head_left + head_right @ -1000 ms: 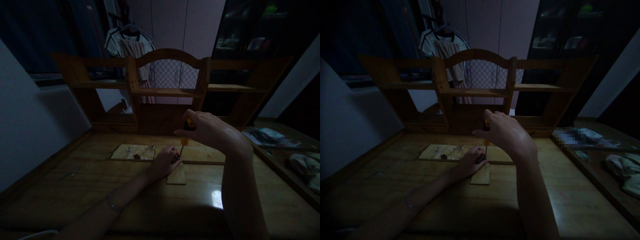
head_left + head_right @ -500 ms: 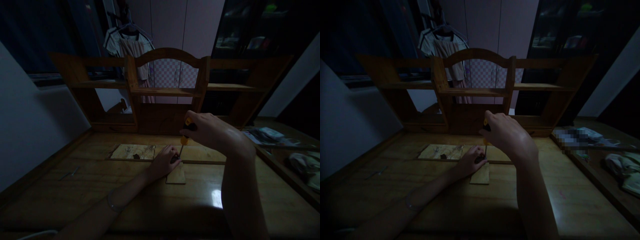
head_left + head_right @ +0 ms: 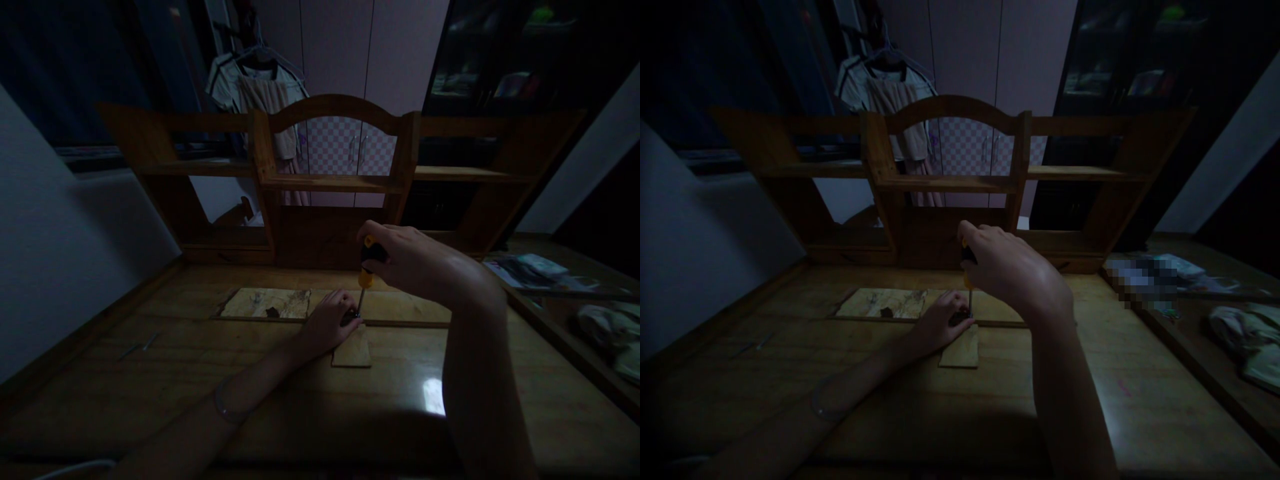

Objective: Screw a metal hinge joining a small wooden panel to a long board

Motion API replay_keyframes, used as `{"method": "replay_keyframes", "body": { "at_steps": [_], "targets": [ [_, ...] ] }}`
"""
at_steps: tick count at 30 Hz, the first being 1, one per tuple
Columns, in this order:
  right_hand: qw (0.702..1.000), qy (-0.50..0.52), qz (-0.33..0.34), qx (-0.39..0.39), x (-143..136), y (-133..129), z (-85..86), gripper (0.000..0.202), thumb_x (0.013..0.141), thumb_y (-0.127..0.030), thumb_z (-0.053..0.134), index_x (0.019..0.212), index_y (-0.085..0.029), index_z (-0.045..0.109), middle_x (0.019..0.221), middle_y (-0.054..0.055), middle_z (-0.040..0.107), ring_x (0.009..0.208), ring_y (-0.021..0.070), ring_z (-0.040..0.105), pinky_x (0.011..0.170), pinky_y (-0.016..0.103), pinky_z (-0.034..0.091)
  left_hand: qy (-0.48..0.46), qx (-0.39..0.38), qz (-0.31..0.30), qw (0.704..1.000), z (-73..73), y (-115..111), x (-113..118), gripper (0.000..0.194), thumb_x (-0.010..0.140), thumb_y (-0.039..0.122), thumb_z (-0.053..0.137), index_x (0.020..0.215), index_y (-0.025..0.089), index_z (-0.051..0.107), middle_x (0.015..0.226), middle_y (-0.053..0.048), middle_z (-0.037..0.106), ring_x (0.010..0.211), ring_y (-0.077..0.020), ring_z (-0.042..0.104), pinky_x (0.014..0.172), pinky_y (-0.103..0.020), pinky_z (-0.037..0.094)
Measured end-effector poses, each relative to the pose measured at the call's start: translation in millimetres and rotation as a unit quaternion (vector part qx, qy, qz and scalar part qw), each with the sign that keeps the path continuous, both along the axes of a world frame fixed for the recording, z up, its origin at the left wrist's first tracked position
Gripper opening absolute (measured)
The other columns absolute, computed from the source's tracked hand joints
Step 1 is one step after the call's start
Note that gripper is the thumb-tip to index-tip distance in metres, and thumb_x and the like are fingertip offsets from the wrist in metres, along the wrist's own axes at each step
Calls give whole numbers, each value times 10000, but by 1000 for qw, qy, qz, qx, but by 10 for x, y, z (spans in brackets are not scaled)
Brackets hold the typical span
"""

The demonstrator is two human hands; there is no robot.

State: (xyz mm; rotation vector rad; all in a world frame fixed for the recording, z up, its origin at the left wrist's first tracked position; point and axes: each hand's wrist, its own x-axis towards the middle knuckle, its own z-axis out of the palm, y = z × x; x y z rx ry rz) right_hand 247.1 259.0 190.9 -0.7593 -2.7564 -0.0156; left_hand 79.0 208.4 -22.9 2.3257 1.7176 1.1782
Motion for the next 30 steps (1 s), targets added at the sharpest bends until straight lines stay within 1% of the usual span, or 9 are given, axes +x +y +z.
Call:
{"method": "replay_keyframes", "body": {
  "at_steps": [3, 6, 9, 14, 18, 22, 27, 30],
  "targets": [
    [1000, 8, 1, -1, -4, 11, -2, 266, 893, -297, 550, 1148, -227, 533, 988, 64, 666, 941, 230, 628, 755, 300, 430, 1, 4, 0, 1000, -2, 0, 5, 190, 850, 267, 705, 923, 203, 542, 999, -42, 564, 937, -209, 552, 827, -347, 460],
    [1000, 2, -3, 3, 4, 1, 9, 259, 898, -317, 550, 1137, -216, 542, 969, 72, 674, 939, 241, 633, 734, 303, 433, 2, 4, 2, 1000, -5, -1, 9, 183, 852, 266, 701, 925, 202, 546, 1001, -43, 561, 939, -208, 552, 826, -348, 461],
    [1000, 0, -12, 8, 4, -20, 19, 254, 909, -346, 546, 1120, -206, 554, 933, 77, 681, 901, 242, 642, 717, 309, 436, 2, 5, 1, 1000, -4, -3, 14, 182, 851, 258, 700, 921, 203, 542, 996, -39, 562, 935, -205, 552, 820, -345, 461],
    [1000, 10, -19, 0, -15, -43, 21, 266, 920, -379, 544, 1114, -197, 554, 893, 76, 687, 797, 219, 651, 662, 296, 429, -6, 4, -1, 1000, 17, -16, 26, 193, 854, 245, 694, 943, 205, 527, 1011, -41, 565, 941, -205, 552, 821, -341, 458],
    [1000, 16, -17, -3, -19, -47, 24, 240, 919, -378, 548, 1078, -199, 558, 883, 73, 687, 795, 215, 653, 648, 287, 419, -13, 1, -2, 1000, 35, -29, 27, 199, 852, 237, 695, 941, 205, 520, 1003, -40, 564, 948, -205, 551, 818, -333, 456],
    [1000, 5, -22, 8, -9, -40, 29, 251, 914, -385, 551, 1082, -199, 561, 858, 65, 679, 769, 206, 640, 611, 275, 389, -14, -3, -3, 1000, 41, -30, 19, 204, 841, 227, 705, 932, 205, 524, 1003, -38, 560, 959, -205, 548, 824, -329, 455],
    [999, 1, -35, 40, 25, -30, 30, 226, 907, -401, 561, 1013, -202, 563, 807, 47, 652, 730, 191, 611, 569, 261, 335, -16, -11, 0, 1000, 55, -38, 16, 194, 836, 223, 708, 924, 207, 537, 993, -39, 556, 962, -208, 549, 829, -336, 458],
    [998, -2, -36, 42, 36, -37, 36, 221, 905, -402, 564, 1003, -204, 554, 787, 39, 641, 717, 186, 599, 564, 257, 322, -21, -13, 4, 1000, 64, -44, 20, 187, 832, 218, 709, 911, 209, 539, 978, -36, 555, 944, -206, 549, 814, -333, 460]
  ]
}}
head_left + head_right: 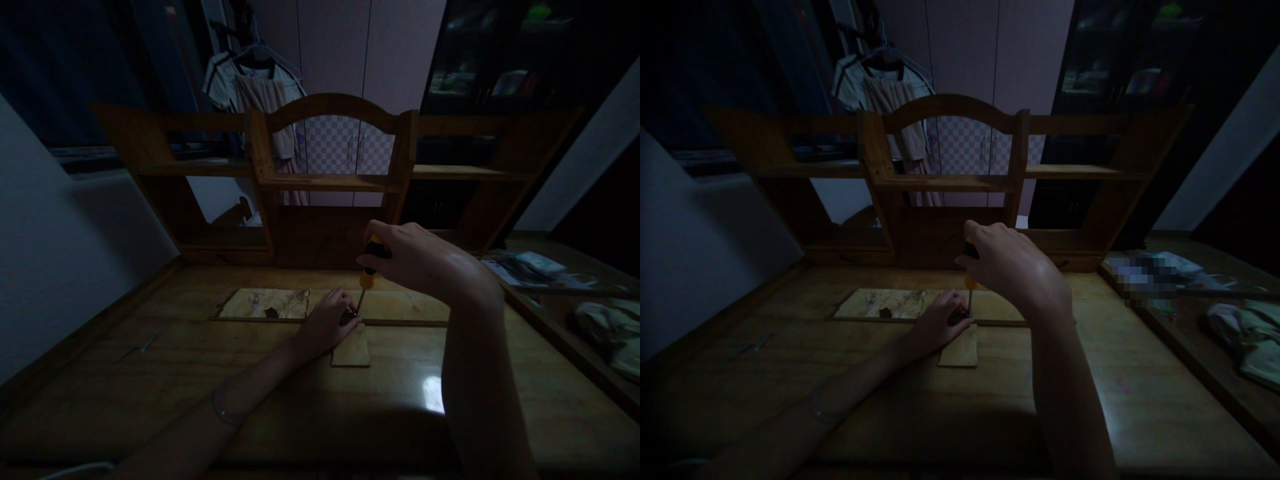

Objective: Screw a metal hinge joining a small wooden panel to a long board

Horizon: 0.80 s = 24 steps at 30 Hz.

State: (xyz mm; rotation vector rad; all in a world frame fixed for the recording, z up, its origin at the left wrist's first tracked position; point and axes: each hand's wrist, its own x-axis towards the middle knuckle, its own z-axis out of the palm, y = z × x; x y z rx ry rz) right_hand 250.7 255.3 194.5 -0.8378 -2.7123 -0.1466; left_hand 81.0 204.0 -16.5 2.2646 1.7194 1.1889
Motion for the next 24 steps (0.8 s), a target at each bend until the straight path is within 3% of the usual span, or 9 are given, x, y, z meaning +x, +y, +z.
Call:
{"method": "replay_keyframes", "body": {
  "at_steps": [11, 24],
  "targets": [
    [1000, 4, -10, 1, -18, -55, 26, 214, 909, -394, 563, 1012, -207, 570, 826, 46, 658, 737, 191, 599, 587, 266, 335, -2, 6, -7, 1000, -23, 15, -13, 177, 844, 230, 696, 916, 206, 536, 978, -37, 557, 935, -203, 552, 807, -332, 465],
    [996, 66, -27, 57, 40, -131, 131, 307, 925, -464, 531, 1100, -217, 579, 819, 48, 666, 693, 197, 596, 593, 287, 334, -2, -15, 9, 1000, -18, 23, 8, 159, 848, 275, 699, 925, 210, 575, 1009, -46, 563, 991, -222, 557, 873, -358, 475]
  ]
}}
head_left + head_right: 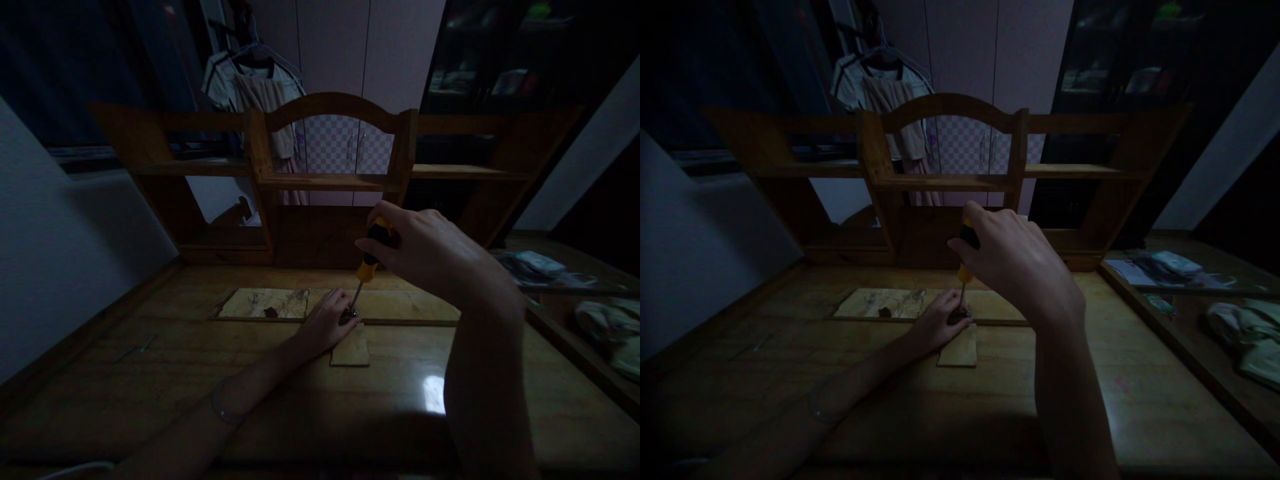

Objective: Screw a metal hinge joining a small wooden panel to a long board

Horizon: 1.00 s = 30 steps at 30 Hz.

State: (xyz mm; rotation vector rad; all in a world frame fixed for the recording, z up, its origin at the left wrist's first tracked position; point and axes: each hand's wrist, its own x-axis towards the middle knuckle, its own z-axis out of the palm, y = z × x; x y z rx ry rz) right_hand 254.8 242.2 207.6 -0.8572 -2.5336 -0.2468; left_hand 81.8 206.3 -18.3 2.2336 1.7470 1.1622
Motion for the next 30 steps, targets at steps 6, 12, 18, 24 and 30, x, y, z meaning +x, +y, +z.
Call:
{"method": "replay_keyframes", "body": {
  "at_steps": [6, 12, 18, 24, 30],
  "targets": [
    [999, 30, -8, -6, 19, 36, 38, 336, 914, -500, 540, 1100, -223, 582, 826, 53, 670, 719, 215, 610, 593, 291, 343, -6, 4, -4, 1000, 0, -8, 5, 179, 847, 255, 699, 996, 224, 605, 1062, -55, 569, 1044, -232, 558, 922, -363, 475],
    [998, 53, -31, -12, 117, 53, 110, 354, 904, -522, 533, 1095, -233, 605, 794, 55, 664, 707, 226, 611, 586, 305, 366, -1, 3, -8, 1000, 19, -25, 1, 120, 855, 251, 685, 942, 214, 611, 1035, -54, 564, 1017, -227, 561, 898, -356, 481],
    [997, 62, -37, -12, 148, 79, 116, 347, 896, -517, 545, 1074, -229, 621, 789, 57, 664, 692, 222, 611, 587, 312, 385, 2, 6, -10, 1000, 23, -19, -4, 131, 840, 234, 701, 930, 215, 609, 1038, -50, 565, 1007, -221, 565, 885, -347, 483],
    [997, 68, -27, -3, 160, 105, 106, 312, 892, -495, 563, 1034, -222, 611, 759, 40, 644, 642, 191, 577, 567, 294, 359, 8, -6, -14, 1000, 46, -27, 0, 223, 804, 246, 738, 987, 220, 612, 1079, -51, 569, 1048, -233, 559, 917, -356, 477],
    [995, 93, -30, 11, 170, 69, 110, 311, 896, -463, 561, 1091, -223, 601, 812, 55, 657, 661, 193, 562, 583, 295, 355, 1, -2, -20, 1000, 57, -41, 13, 240, 831, 256, 702, 1050, 224, 610, 1093, -56, 572, 1060, -230, 557, 946, -361, 467]
  ]
}}
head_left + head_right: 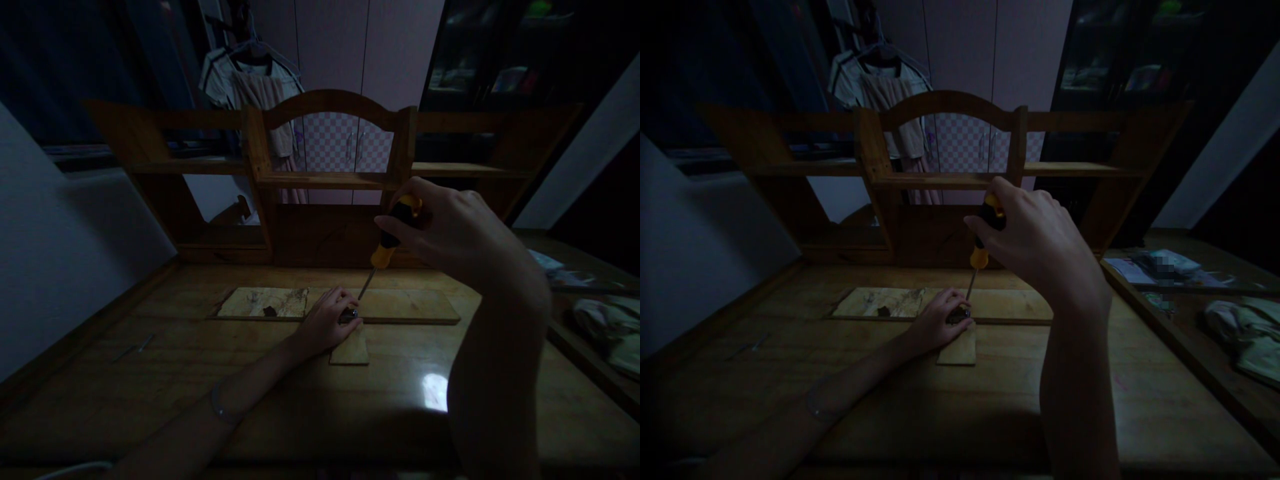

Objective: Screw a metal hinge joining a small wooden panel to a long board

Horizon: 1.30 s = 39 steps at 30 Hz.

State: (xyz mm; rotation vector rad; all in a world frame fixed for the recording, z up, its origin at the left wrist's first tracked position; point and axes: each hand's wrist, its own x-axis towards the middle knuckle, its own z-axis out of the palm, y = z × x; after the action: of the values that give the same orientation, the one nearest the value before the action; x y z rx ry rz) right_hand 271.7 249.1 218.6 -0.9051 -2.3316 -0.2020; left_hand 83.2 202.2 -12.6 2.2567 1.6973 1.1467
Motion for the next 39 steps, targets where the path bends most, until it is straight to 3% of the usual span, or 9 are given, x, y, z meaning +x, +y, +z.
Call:
{"method": "replay_keyframes", "body": {
  "at_steps": [9, 20, 26, 39],
  "targets": [
    [1000, 15, -5, 21, 10, 1, 6, 315, 890, -447, 570, 1116, -231, 613, 873, 65, 677, 702, 204, 581, 610, 306, 380, 11, 14, 1, 1000, -15, 15, 4, 168, 875, 165, 578, 1033, 209, 613, 1057, -71, 576, 1025, -224, 562, 923, -359, 466],
    [998, 55, 1, 37, 40, 4, 15, 360, 886, -453, 595, 1167, -234, 644, 805, 42, 670, 697, 217, 614, 639, 339, 421, 4, 11, -7, 1000, -46, 36, -26, 81, 899, 177, 592, 972, 207, 609, 1045, -60, 578, 1019, -215, 555, 925, -354, 453],
    [996, 74, -1, 47, 60, 37, 9, 361, 884, -464, 601, 1162, -236, 636, 867, 51, 690, 763, 244, 645, 678, 362, 440, 3, 11, -10, 1000, -71, 54, -36, 68, 900, 186, 599, 964, 208, 607, 1039, -56, 578, 1010, -211, 555, 910, -347, 456],
    [997, 72, 23, 16, 82, 56, 11, 292, 885, -449, 587, 1091, -250, 649, 826, 50, 667, 764, 239, 625, 690, 355, 419, -4, 3, 4, 1000, -1, 40, -31, 75, 953, 241, 549, 954, 202, 613, 1043, -60, 580, 1011, -204, 556, 914, -343, 452]
  ]
}}
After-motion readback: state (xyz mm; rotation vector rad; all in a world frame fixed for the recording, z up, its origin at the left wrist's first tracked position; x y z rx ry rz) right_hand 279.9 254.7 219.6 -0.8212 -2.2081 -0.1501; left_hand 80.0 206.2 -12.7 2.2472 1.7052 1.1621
